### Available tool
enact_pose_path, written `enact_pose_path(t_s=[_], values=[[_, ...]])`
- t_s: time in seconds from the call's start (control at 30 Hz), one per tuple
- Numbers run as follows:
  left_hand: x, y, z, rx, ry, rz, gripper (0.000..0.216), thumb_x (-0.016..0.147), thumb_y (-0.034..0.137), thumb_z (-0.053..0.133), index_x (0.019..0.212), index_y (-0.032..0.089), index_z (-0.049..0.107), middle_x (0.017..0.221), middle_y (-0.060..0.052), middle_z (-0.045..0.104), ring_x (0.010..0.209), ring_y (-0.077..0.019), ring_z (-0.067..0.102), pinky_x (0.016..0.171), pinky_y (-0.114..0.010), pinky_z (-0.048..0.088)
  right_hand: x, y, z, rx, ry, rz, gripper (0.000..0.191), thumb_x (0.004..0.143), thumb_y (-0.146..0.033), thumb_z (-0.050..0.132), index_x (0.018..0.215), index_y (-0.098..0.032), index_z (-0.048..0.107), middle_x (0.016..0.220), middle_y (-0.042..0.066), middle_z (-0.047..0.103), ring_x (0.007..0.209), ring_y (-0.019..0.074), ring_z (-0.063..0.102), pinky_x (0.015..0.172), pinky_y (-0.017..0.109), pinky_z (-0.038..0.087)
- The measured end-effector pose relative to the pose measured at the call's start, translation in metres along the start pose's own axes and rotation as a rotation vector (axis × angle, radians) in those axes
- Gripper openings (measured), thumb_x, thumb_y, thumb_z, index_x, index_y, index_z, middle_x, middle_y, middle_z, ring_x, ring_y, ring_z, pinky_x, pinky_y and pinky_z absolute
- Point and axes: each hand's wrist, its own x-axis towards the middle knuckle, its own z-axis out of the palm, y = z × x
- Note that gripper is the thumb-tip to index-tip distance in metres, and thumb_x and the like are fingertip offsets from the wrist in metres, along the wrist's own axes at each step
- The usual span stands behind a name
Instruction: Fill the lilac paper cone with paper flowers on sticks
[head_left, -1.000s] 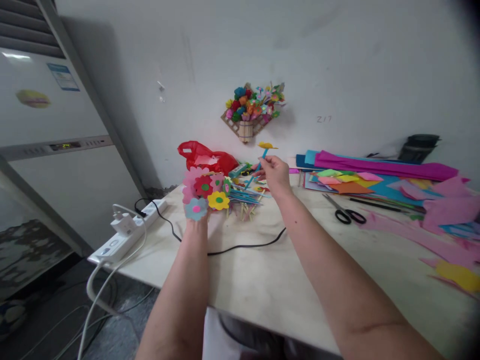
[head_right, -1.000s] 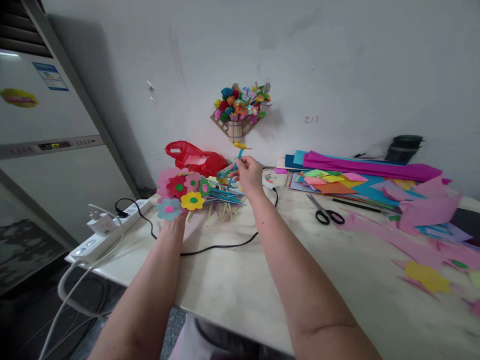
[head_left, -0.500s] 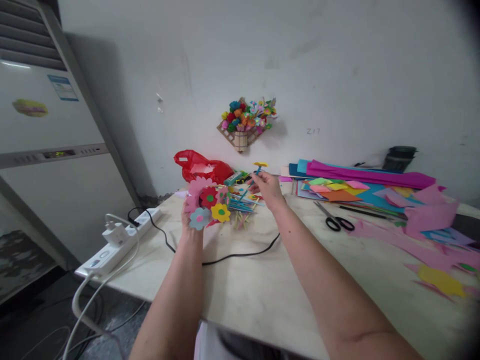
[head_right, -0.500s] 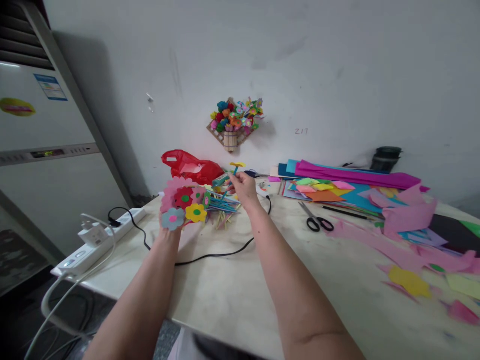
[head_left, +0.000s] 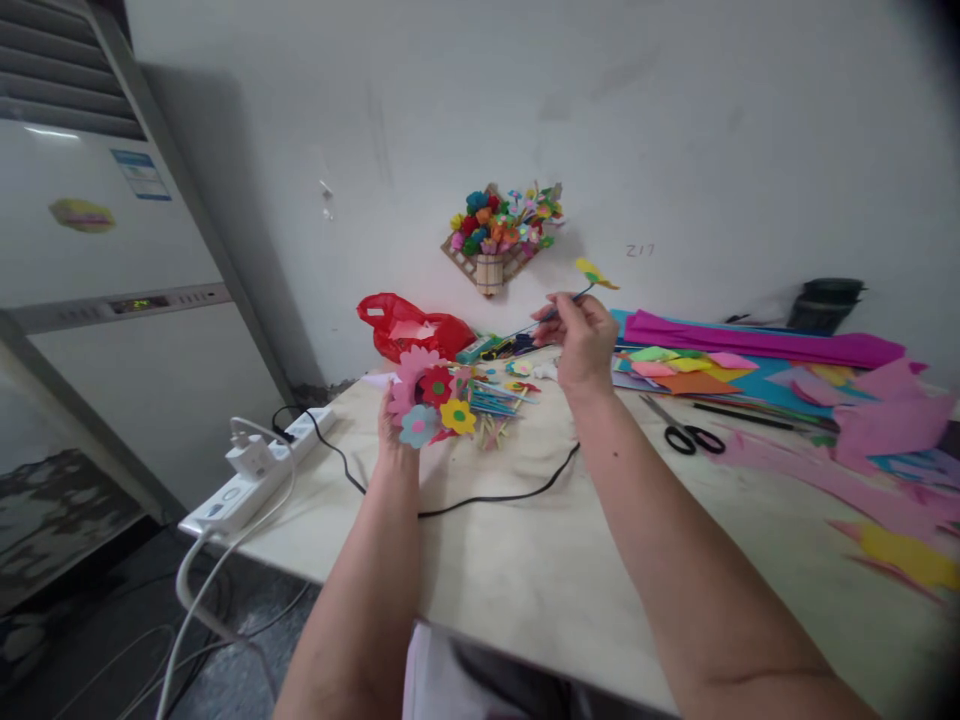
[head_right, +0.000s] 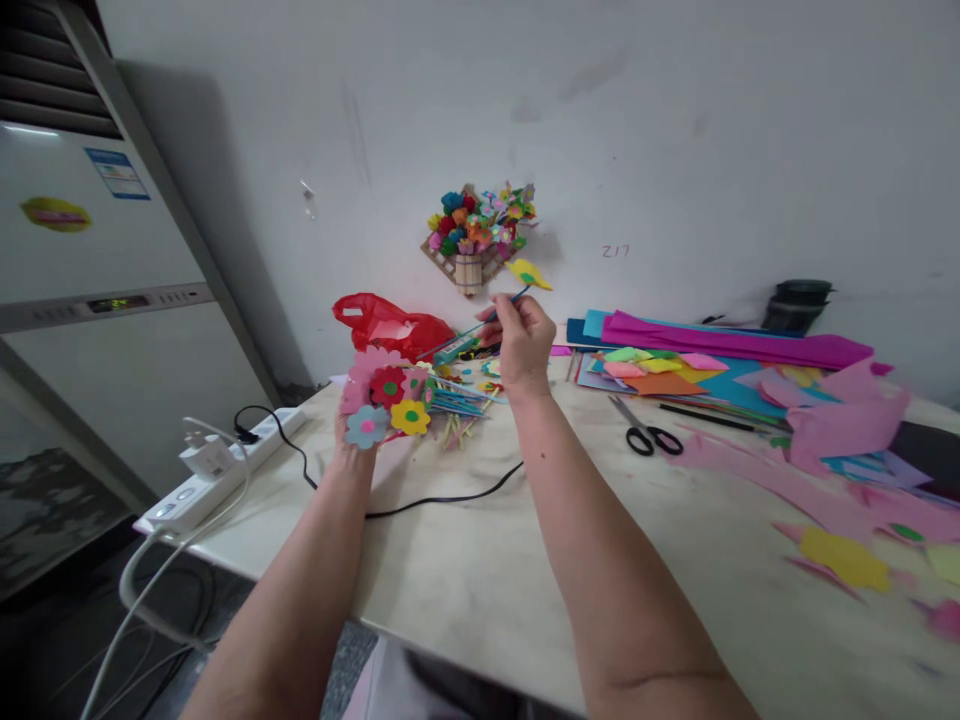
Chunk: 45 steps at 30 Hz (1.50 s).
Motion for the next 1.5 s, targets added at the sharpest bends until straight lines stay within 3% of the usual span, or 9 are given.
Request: enact_pose_path(t_s=[0.17, 0.5, 0.83, 0.97, 1.2, 1.37, 1.5], values=[[-0.001, -0.003, 0.000, -0.020, -0.011, 0.019, 0.045, 0.094, 0.042, 0.034, 0.121, 0.018, 0.060, 0.116, -0.010, 0.067, 0.121, -0.0249, 0.055, 0.103, -0.046, 0.042, -0.004, -0.021, 0.007, 0.071, -0.011, -0.104, 0.027, 0.086, -0.046, 0.050, 0.082, -0.019, 0.055, 0.064, -0.003, 0.061, 0.049, 0.0075, 0.059, 0.045, 0.018, 0.045], [-0.005, -0.004, 0.006, -0.012, -0.017, 0.024, 0.045, 0.093, 0.043, 0.037, 0.117, 0.016, 0.063, 0.108, -0.012, 0.070, 0.119, -0.0270, 0.056, 0.102, -0.045, 0.044, -0.040, -0.041, 0.036, 0.049, -0.336, -0.063, 0.031, 0.082, -0.050, 0.059, 0.073, -0.020, 0.055, 0.056, -0.005, 0.058, 0.041, 0.0058, 0.053, 0.040, 0.017, 0.043], [-0.015, -0.002, 0.023, -0.013, 0.115, 0.091, 0.037, 0.094, 0.036, 0.037, 0.108, 0.016, 0.065, 0.097, -0.009, 0.072, 0.103, -0.0233, 0.065, 0.097, -0.038, 0.048, -0.051, -0.046, 0.042, -0.121, -0.411, -0.213, 0.031, 0.084, -0.048, 0.057, 0.069, -0.020, 0.054, 0.056, -0.004, 0.055, 0.047, 0.0069, 0.052, 0.047, 0.019, 0.043], [-0.016, -0.002, 0.026, -0.004, 0.139, 0.073, 0.038, 0.094, 0.035, 0.038, 0.111, 0.014, 0.064, 0.095, -0.009, 0.072, 0.102, -0.0237, 0.065, 0.097, -0.037, 0.048, -0.056, -0.042, 0.045, -0.246, -0.452, -0.267, 0.029, 0.086, -0.043, 0.054, 0.068, -0.020, 0.053, 0.056, -0.003, 0.055, 0.051, 0.0082, 0.053, 0.051, 0.020, 0.043], [-0.017, -0.003, 0.027, -0.006, 0.041, 0.043, 0.044, 0.095, 0.039, 0.032, 0.116, 0.015, 0.062, 0.101, -0.010, 0.072, 0.110, -0.0266, 0.062, 0.097, -0.040, 0.050, -0.064, -0.016, 0.054, -0.370, -0.505, -0.246, 0.027, 0.086, -0.036, 0.049, 0.064, -0.021, 0.051, 0.054, -0.002, 0.057, 0.054, 0.0115, 0.056, 0.054, 0.023, 0.043], [-0.014, -0.003, 0.025, -0.018, 0.073, 0.077, 0.041, 0.096, 0.036, 0.032, 0.107, 0.014, 0.064, 0.094, -0.009, 0.073, 0.096, -0.0220, 0.068, 0.090, -0.034, 0.053, -0.066, -0.002, 0.055, -0.526, -0.537, -0.178, 0.028, 0.086, -0.034, 0.050, 0.064, -0.019, 0.059, 0.059, 0.001, 0.062, 0.060, 0.0133, 0.058, 0.060, 0.024, 0.042], [-0.012, -0.002, 0.025, -0.022, 0.124, 0.094, 0.037, 0.097, 0.033, 0.033, 0.115, 0.014, 0.060, 0.091, -0.007, 0.073, 0.086, -0.0180, 0.069, 0.087, -0.031, 0.054, -0.066, 0.002, 0.054, -0.742, -0.559, -0.207, 0.026, 0.086, -0.033, 0.052, 0.069, -0.020, 0.067, 0.075, 0.003, 0.069, 0.076, 0.0170, 0.061, 0.070, 0.027, 0.043]])
